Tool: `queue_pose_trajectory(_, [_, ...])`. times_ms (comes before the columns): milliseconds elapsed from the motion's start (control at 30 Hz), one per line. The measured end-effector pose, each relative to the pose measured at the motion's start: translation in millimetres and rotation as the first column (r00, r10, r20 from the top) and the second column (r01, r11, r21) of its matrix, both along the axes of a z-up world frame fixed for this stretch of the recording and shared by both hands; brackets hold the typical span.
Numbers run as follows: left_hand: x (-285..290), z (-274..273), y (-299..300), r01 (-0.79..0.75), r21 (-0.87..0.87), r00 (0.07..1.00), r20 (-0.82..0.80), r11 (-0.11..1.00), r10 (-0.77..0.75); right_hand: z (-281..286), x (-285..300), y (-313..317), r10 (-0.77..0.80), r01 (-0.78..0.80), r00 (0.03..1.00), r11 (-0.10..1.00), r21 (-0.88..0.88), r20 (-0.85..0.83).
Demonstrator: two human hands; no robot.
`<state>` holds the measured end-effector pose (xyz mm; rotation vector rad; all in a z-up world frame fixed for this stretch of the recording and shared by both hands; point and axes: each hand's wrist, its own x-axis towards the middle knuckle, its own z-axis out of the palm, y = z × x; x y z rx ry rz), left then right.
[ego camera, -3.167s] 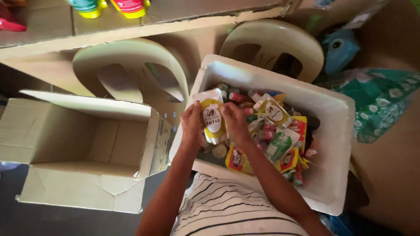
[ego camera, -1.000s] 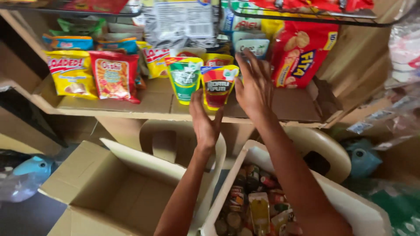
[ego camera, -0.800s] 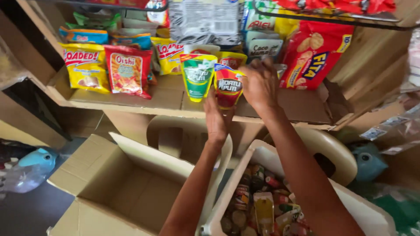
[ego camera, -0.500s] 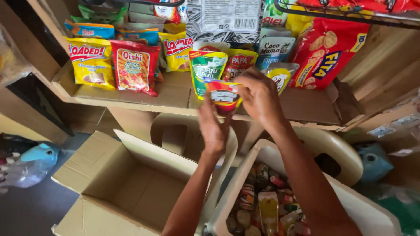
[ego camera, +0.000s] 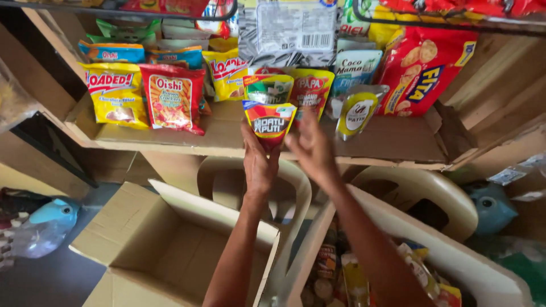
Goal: Restocking grocery items from a storage container onto a shelf.
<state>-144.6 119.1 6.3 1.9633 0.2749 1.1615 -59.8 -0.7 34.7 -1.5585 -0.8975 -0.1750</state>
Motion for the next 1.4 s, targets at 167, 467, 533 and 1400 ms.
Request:
queue_pose_trajectory(167, [16.1,-4.5,12.3,0.046,0.043,0.999,0.019,0.998,-0.047,-69.6,21.6,30.8,0.168,-0.128,0.931,0.982,0.139,-0.324])
queue_pose_trajectory(467, [37.2,-17.0,25.3,0.042,-0.029,0.997,-0.063,0.999,-0.043,-42.4,20.6,41.2,-0.180,0.137,0.970,0.960,-0.244,-0.164])
queue_pose_trajectory(533, [36.9,-14.9,24.7,0.062,-0.011,0.998,-0.024,0.998,-0.062,-37.8,16.8,28.2,0.074,-0.075,0.991,0.997,-0.005,-0.109])
queue_pose_trajectory(1400, [20.4,-0.5,26.0,0.215,0.005,0.973,0.080,0.977,-0.215,-28.5,66.7,-47.0,-0.270,0.264,0.963,0.954,-0.142,-0.026])
